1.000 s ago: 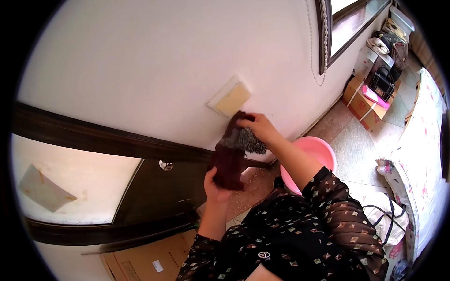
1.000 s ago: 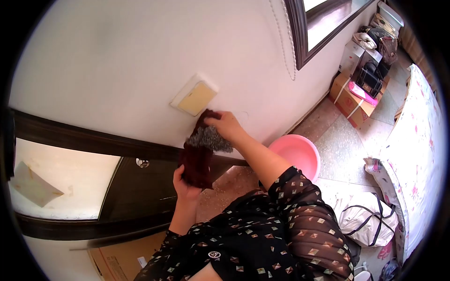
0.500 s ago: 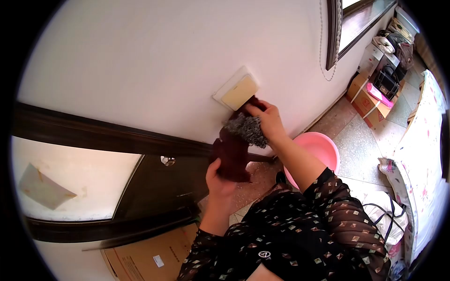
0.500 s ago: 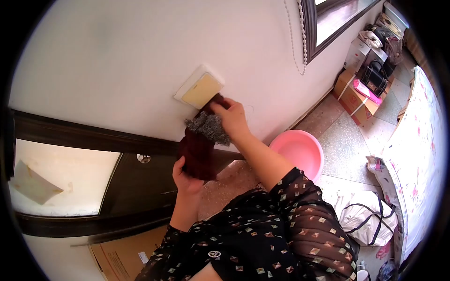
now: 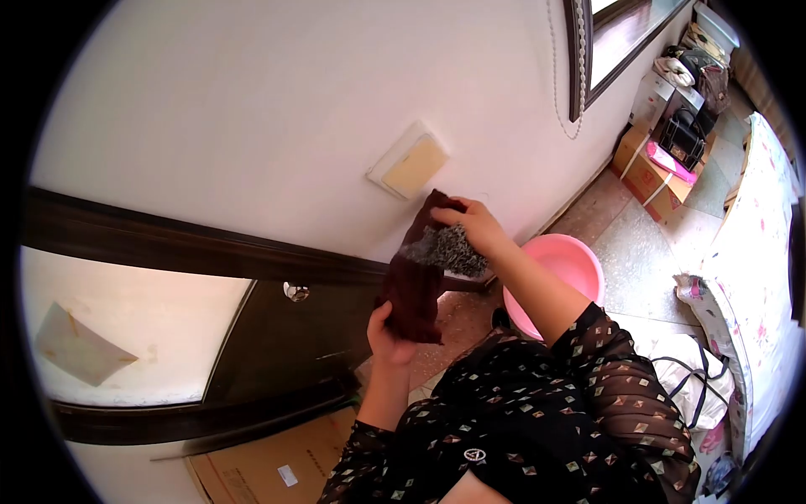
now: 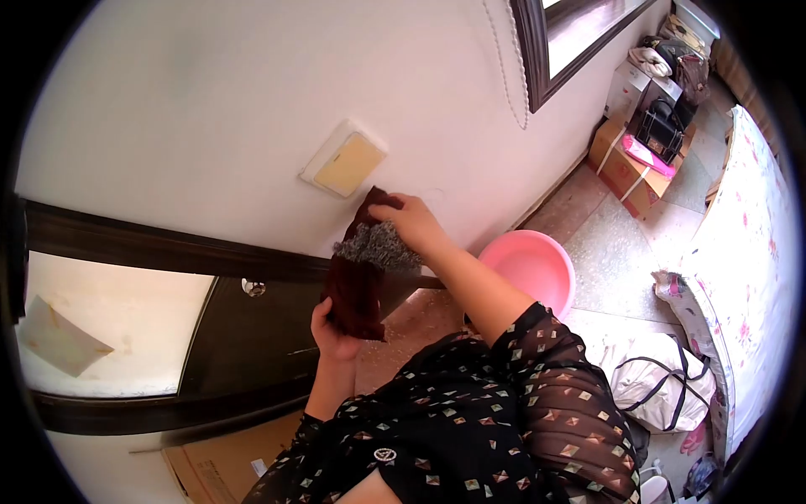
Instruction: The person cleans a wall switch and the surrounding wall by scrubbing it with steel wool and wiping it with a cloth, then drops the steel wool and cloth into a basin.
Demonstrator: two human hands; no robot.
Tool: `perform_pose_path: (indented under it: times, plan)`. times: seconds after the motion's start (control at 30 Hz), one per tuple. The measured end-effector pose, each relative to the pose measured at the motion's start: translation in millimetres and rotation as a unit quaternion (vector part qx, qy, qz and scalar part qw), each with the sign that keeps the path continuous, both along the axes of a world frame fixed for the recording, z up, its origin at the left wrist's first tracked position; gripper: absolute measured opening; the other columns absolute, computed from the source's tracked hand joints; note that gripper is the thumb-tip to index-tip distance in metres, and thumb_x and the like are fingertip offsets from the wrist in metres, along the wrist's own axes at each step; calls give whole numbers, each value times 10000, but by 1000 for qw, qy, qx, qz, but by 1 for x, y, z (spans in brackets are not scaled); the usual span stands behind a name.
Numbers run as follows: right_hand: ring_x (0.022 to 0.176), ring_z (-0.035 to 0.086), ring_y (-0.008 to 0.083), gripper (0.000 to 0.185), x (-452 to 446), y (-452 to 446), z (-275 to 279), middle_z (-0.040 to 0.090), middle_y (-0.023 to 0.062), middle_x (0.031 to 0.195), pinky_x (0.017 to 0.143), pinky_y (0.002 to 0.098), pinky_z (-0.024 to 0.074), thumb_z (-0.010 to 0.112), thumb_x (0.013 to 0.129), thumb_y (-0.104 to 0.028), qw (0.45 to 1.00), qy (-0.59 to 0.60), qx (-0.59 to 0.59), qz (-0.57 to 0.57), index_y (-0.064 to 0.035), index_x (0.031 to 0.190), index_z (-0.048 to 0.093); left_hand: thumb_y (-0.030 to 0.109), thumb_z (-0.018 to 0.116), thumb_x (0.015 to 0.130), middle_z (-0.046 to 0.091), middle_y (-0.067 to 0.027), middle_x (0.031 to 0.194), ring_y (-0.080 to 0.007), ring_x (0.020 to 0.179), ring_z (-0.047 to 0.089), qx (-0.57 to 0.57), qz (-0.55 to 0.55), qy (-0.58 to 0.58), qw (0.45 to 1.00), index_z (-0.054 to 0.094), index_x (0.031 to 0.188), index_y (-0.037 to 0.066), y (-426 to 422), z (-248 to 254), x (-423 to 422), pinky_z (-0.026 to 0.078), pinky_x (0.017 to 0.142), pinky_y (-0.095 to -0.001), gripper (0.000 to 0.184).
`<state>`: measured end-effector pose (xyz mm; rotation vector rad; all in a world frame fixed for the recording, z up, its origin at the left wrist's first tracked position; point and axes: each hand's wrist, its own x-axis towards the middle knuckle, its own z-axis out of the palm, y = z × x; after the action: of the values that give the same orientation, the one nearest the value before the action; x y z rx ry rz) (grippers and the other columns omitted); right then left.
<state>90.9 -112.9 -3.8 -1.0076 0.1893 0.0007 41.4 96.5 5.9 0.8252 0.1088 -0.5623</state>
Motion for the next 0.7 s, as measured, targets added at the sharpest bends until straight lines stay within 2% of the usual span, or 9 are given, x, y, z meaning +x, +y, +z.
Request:
perform_pose_path:
  times: [0.1,0.2,0.27,0.33,0.37,0.47,0.53,0.6,0.7]
  plan:
    - [746,584,127,262,6,-3,7,626,73,863,677,252,459,595,803,-140,991,-18,130,-35,50,981,571,283,520,785,427,-135,1289,-323,1165,423,-22,8,-12,1000,342,1301,45,-12,8,6,362,949,-458,595]
    - [734,587,136,260,13,6,12,625,77,856,680,260,466,594,799,-124,984,-20,164,-70,52,989,569,295,521,798,441,-136,1277,-320,1168,422,-34,43,-21,998,362,1290,44,-12,10,11,359,952,-463,575]
    - [739,589,141,261,17,17,7,628,79,856,684,258,467,595,795,-120,984,-24,144,-102,57,985,572,301,526,799,451,-134,1268,-317,1165,425,-35,66,-21,997,374,1283,48,-9,9,14,359,949,-469,567]
    - [753,583,142,264,11,19,12,632,83,858,690,256,460,605,781,-127,993,-39,109,-17,55,972,583,303,528,796,464,-130,1251,-313,1155,433,-53,66,-17,996,386,1275,62,0,8,11,367,933,-483,555]
    - [762,577,137,258,12,22,10,634,85,862,698,254,453,607,769,-127,998,-46,30,13,49,956,594,303,528,796,464,-130,1251,-313,1155,433,-51,61,-16,997,386,1275,62,5,4,10,367,933,-483,555]
    - [761,575,138,262,6,35,20,634,82,859,707,260,450,604,764,-128,998,-21,4,58,43,963,596,319,526,799,475,-118,1238,-310,1132,448,-65,42,6,997,395,1271,84,11,2,5,380,911,-485,544]
    - [769,576,138,269,-4,27,23,634,82,853,717,264,449,599,763,-132,997,8,22,76,43,967,596,340,517,803,477,-110,1235,-306,1114,458,-56,40,21,997,397,1272,98,12,4,0,391,895,-479,541]
    - [811,577,129,411,-10,14,16,614,68,946,709,230,447,639,774,-165,992,17,-8,121,36,1112,519,340,517,806,475,-106,1238,-302,1113,459,-37,39,33,998,399,1271,101,13,4,1,391,897,-471,536]
    - [808,584,128,361,-26,-5,5,611,64,934,699,233,460,619,794,-151,992,4,68,106,23,1095,526,326,515,816,471,-105,1243,-293,1120,456,-21,12,46,999,399,1270,100,11,-5,2,385,914,-452,520]
